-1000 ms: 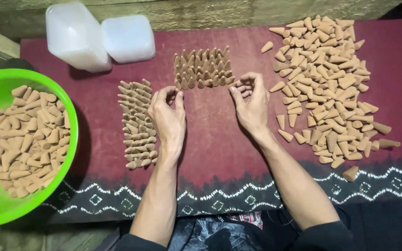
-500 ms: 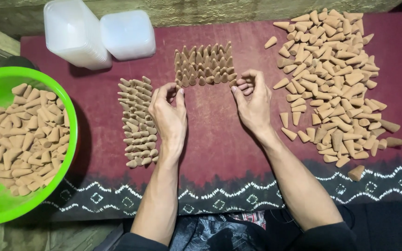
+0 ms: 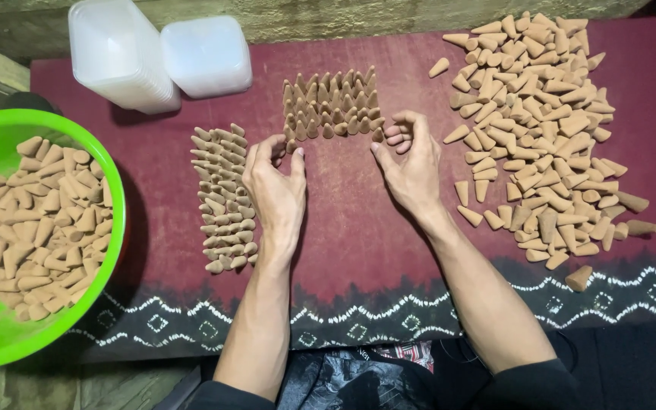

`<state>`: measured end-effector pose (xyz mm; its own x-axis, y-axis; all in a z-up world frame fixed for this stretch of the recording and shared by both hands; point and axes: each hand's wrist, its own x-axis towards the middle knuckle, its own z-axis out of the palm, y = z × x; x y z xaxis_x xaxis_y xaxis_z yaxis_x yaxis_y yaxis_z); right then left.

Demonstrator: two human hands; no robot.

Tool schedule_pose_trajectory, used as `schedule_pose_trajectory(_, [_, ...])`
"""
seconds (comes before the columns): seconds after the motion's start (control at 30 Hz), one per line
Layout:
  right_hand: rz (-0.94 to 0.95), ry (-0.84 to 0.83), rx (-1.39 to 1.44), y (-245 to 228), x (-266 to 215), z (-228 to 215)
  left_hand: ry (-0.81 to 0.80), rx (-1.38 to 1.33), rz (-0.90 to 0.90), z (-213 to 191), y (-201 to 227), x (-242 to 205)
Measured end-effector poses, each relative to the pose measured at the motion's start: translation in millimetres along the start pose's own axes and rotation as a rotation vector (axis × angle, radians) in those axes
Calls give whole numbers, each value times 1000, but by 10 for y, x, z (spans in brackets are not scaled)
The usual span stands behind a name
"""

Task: Arranging incense cones into organized rows and grids on a work surface.

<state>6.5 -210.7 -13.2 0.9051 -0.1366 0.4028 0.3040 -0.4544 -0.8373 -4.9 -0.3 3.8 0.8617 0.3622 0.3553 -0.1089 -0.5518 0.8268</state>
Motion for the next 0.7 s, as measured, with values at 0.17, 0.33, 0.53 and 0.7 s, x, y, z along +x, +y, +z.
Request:
schedule_pose_trajectory(0.17, [5,-5,-8,18,-1,14,0,12,-4,-10,7,3])
schedule_pose_trajectory(0.33, [10,6,-16,27,-4,27,7,10,-8,13,-3,-6])
schedule_pose_trajectory(0.53, [33,13,-9,20,4,3,21,-25,38,60,-76,-28])
schedule_pose_trajectory(0.7, [61,22,81,-54,65,-176,76,11,233,60,5,-27])
